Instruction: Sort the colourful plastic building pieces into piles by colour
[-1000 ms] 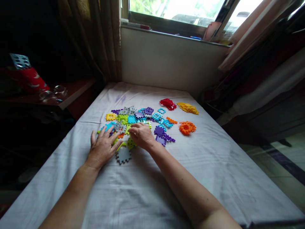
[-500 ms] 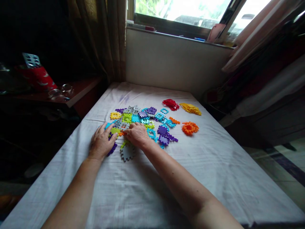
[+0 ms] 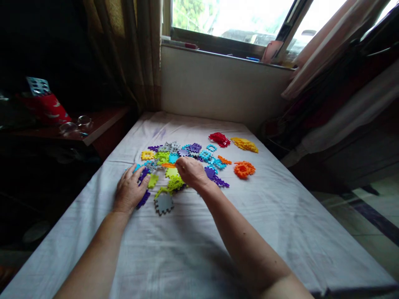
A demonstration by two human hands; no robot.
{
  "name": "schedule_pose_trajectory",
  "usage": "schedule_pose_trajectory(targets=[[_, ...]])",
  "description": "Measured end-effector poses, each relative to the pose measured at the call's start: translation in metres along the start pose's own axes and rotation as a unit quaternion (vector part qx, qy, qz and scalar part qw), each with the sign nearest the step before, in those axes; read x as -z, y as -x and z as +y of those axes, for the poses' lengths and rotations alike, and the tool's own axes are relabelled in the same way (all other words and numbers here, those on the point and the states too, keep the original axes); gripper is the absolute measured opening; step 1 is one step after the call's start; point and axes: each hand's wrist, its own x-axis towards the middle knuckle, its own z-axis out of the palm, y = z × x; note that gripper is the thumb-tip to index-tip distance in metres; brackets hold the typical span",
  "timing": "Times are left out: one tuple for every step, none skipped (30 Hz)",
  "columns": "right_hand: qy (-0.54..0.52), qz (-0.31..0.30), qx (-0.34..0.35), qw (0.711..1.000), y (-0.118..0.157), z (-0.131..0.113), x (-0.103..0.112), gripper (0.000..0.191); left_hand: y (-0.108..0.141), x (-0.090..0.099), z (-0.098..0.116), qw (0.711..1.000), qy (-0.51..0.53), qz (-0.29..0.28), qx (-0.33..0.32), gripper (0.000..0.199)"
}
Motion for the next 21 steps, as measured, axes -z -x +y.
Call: schedule_pose_trajectory(targets=[[-0.018, 0.007, -0.039, 0.999, 0.002, 0.012, 0.005, 0.028, 0.0, -0.001, 0.001, 1.0, 0.001, -0.001, -0.001, 0.055], [-0.031, 0.017, -0.078, 0.996, 0.004, 0.026, 0.009, 0.028, 0.001, -0.001, 0.002, 1.0, 0.003, -0.001, -0.004, 0.055], [-0.037, 0.029, -0.12, 0.992, 0.007, 0.042, 0.013, 0.028, 0.001, -0.001, 0.003, 1.0, 0.006, 0.0, -0.008, 0.056], [-0.035, 0.04, -0.163, 0.985, 0.011, 0.061, 0.017, 0.029, 0.001, -0.001, 0.004, 1.0, 0.01, 0.002, -0.013, 0.056], [-0.024, 0.05, -0.205, 0.977, 0.015, 0.08, 0.021, 0.03, 0.002, -0.001, 0.006, 1.0, 0.015, 0.004, -0.02, 0.057], [-0.013, 0.058, -0.24, 0.969, 0.02, 0.099, 0.025, 0.031, 0.002, -0.001, 0.007, 0.999, 0.02, 0.006, -0.026, 0.057], [0.0, 0.068, -0.277, 0.959, 0.025, 0.118, 0.029, 0.033, 0.002, -0.001, 0.008, 0.999, 0.024, 0.007, -0.031, 0.057], [0.015, 0.074, -0.313, 0.947, 0.031, 0.136, 0.033, 0.035, 0.002, -0.001, 0.01, 0.999, 0.027, 0.009, -0.036, 0.056], [0.029, 0.074, -0.346, 0.935, 0.035, 0.152, 0.037, 0.036, 0.002, -0.002, 0.01, 0.999, 0.029, 0.011, -0.04, 0.056], [0.043, 0.07, -0.37, 0.926, 0.04, 0.164, 0.04, 0.037, 0.002, -0.002, 0.011, 0.998, 0.03, 0.012, -0.044, 0.055], [0.058, 0.065, -0.381, 0.92, 0.043, 0.174, 0.042, 0.038, 0.002, -0.003, 0.011, 0.998, 0.031, 0.014, -0.049, 0.055], [0.074, 0.06, -0.381, 0.919, 0.044, 0.181, 0.042, 0.038, 0.002, -0.005, 0.011, 0.998, 0.032, 0.015, -0.055, 0.055], [0.091, 0.059, -0.372, 0.922, 0.045, 0.185, 0.041, 0.038, 0.002, -0.006, 0.01, 0.997, 0.033, 0.016, -0.061, 0.056], [0.108, 0.06, -0.356, 0.926, 0.043, 0.186, 0.039, 0.038, 0.002, -0.007, 0.009, 0.997, 0.033, 0.016, -0.066, 0.056], [0.123, 0.063, -0.335, 0.932, 0.041, 0.185, 0.035, 0.039, 0.002, -0.008, 0.008, 0.997, 0.033, 0.015, -0.069, 0.055], [0.134, 0.065, -0.31, 0.939, 0.037, 0.183, 0.03, 0.04, 0.002, -0.009, 0.007, 0.997, 0.034, 0.014, -0.071, 0.055], [0.141, 0.062, -0.282, 0.947, 0.033, 0.18, 0.025, 0.042, 0.002, -0.01, 0.006, 0.997, 0.035, 0.014, -0.073, 0.054], [0.146, 0.052, -0.256, 0.954, 0.028, 0.176, 0.019, 0.043, 0.002, -0.01, 0.005, 0.996, 0.037, 0.015, -0.073, 0.054], [0.15, 0.036, -0.232, 0.96, 0.024, 0.174, 0.014, 0.044, 0.003, -0.01, 0.004, 0.996, 0.04, 0.016, -0.075, 0.053], [0.154, 0.015, -0.214, 0.965, 0.02, 0.172, 0.01, 0.043, 0.003, -0.009, 0.003, 0.996, 0.041, 0.018, -0.076, 0.052], [0.157, -0.005, -0.204, 0.966, 0.017, 0.172, 0.008, 0.042, 0.003, -0.009, 0.003, 0.996, 0.042, 0.019, -0.076, 0.052]])
